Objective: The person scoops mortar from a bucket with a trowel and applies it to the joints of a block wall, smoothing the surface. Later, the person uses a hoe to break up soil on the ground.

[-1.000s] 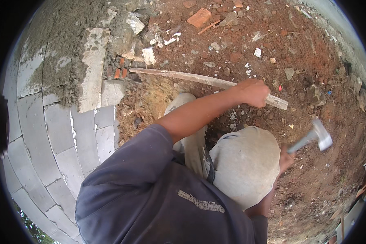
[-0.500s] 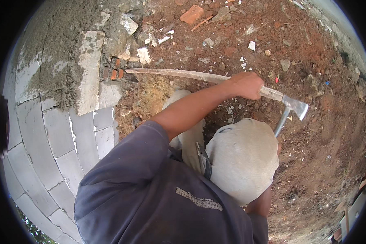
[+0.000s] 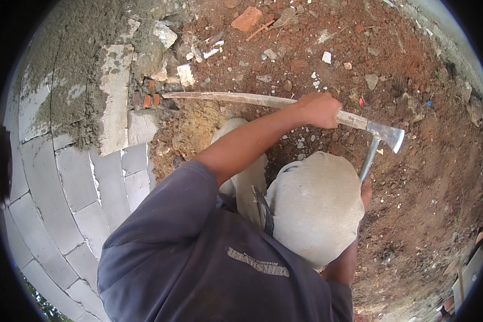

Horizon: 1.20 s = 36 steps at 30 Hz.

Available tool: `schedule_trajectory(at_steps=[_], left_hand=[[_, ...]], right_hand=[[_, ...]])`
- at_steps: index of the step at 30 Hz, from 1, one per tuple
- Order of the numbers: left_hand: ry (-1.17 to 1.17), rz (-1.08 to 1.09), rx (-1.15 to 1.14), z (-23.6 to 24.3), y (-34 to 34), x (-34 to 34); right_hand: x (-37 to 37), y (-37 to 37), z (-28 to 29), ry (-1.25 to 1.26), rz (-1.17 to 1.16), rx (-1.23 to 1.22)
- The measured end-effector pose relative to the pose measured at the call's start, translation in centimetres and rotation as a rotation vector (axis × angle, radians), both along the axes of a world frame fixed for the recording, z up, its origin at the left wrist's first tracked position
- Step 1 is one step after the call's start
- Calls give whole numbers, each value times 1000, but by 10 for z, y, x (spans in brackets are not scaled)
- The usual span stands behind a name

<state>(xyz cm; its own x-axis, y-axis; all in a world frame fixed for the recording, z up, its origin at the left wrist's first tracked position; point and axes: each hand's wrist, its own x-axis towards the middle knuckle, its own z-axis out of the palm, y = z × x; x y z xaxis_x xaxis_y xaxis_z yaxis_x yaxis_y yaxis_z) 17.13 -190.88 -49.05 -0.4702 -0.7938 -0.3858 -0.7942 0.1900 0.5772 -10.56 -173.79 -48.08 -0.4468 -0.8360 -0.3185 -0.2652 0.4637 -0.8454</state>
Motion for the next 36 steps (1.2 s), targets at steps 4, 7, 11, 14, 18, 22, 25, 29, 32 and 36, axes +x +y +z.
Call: schedule_trajectory(at_steps=[4,7,11,14,18,22,25,29,32,36], left_hand=[[-2,-23,-57,-3,-3,-4],[-3,-19,-60,-1,-2,-2],[5,-23,-43,0,-3,-5],[9,-25,-46,1,0,-2],[45,-6,-80,4,-1,6],[32,12,-86,4,4,4],[33,-10,-75,10,3,-2],[24,-17,-116,12,0,5],[42,1,-123,4,8,13],[40,-6,-123,5,11,6]], right_hand=[[-30,-25,37,81,-125,-21],[-75,-47,63,-116,-693,-431],[-16,-8,-5,-26,-394,-307],[4,9,-16,-3,30,-118],[-21,-13,46,101,-141,-7],[-61,-41,64,-120,-771,-464],[-13,9,-27,-48,-193,-317],[-5,10,-29,-110,-28,-167],[-11,-11,48,107,-53,30],[-47,-36,65,-107,-693,-418]])
